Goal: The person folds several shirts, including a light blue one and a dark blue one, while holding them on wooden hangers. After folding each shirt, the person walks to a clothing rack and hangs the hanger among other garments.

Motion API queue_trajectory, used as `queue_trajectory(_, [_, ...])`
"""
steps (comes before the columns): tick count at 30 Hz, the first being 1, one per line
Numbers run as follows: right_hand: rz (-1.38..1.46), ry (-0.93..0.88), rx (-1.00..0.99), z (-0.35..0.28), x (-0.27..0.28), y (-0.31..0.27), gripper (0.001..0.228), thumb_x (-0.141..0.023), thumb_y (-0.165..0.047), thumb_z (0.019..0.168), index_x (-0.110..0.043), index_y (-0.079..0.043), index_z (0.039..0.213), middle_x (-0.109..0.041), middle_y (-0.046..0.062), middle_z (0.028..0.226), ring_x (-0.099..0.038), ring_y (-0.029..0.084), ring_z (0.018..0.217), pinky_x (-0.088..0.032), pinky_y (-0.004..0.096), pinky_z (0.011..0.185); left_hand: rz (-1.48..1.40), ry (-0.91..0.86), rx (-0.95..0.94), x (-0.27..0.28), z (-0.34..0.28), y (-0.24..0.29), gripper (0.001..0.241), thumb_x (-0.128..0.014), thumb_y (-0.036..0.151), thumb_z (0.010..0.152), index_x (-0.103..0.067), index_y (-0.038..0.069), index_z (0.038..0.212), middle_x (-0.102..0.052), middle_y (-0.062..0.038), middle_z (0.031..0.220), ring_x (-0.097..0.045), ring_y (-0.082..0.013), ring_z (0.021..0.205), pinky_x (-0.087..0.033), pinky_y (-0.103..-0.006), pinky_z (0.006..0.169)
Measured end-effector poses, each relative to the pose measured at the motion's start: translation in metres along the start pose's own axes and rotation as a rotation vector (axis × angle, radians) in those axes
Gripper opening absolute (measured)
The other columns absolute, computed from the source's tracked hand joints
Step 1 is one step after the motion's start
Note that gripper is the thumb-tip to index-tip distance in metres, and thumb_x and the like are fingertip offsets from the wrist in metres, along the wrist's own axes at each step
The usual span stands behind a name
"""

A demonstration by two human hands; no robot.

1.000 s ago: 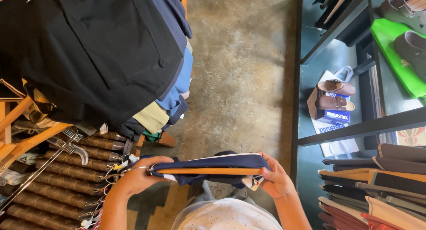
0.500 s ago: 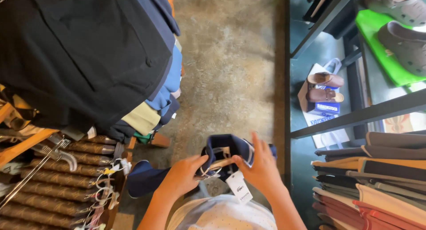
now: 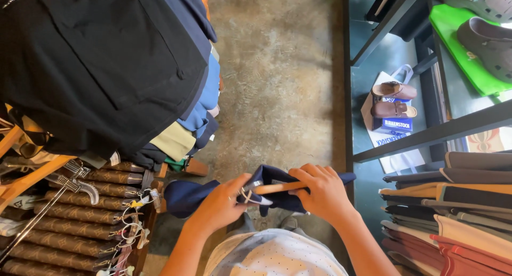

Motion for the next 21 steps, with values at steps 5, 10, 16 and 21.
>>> queue_trajectory(5, [-0.043, 0.222, 0.119, -0.004, 0.028, 0.006, 0.034, -0.077, -0.014, 0.071, -0.072, -0.014, 0.104, -0.07, 0.002, 0.094, -0.067, 0.027, 0.084, -0.049, 0.041, 0.073, 0.217, 0.01, 0.038, 0.046, -0.014, -0.051, 0.047, -0.078, 0.027, 0.086, -0.062, 0.02, 0.13, -0.074, -0.007, 0.111, -0.073, -0.0298, 0.102, -0.055, -0.0384, 0.086])
queue_trajectory(10, [-0.081, 0.321, 0.087, -0.001, 0.042, 0.001, 0.034, -0.077, -0.012, 0.072, -0.072, -0.012, 0.106, -0.071, 0.002, 0.095, -0.068, 0.025, 0.084, -0.05, 0.038, 0.073, 0.567, 0.557, -0.037, 0.081, -0.028, 0.003, 0.045, -0.067, 0.019, 0.093, -0.057, 0.014, 0.137, -0.063, -0.007, 0.134, -0.059, -0.0308, 0.123, -0.044, -0.0494, 0.104])
queue_trajectory(16, [-0.098, 0.422, 0.105, -0.007, 0.07, -0.006, 0.033, -0.078, -0.007, 0.071, -0.072, -0.011, 0.103, -0.071, 0.005, 0.097, -0.068, 0.028, 0.083, -0.052, 0.038, 0.073, 0.638, 0.651, -0.323, 0.099, -0.017, -0.035, 0.044, -0.057, 0.036, 0.099, -0.06, 0.008, 0.134, -0.064, -0.013, 0.134, -0.059, -0.0361, 0.125, -0.042, -0.0523, 0.105])
queue_trajectory(21, [-0.058, 0.456, 0.042, -0.012, 0.077, 0.002, 0.033, -0.077, -0.004, 0.069, -0.073, -0.009, 0.101, -0.072, 0.007, 0.101, -0.068, 0.03, 0.082, -0.053, 0.039, 0.073, 0.491, 0.758, -0.374, 0.123, -0.014, 0.027, 0.053, -0.048, 0.046, 0.105, -0.059, 0.004, 0.135, -0.063, -0.018, 0.133, -0.058, -0.0394, 0.125, -0.043, -0.0506, 0.105])
Point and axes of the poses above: each hand's wrist, its own z-axis towards the middle knuckle, its own x-axis out of the back of the hand, y = z × x, the point moved 8 cm from there along z, towards the middle knuckle
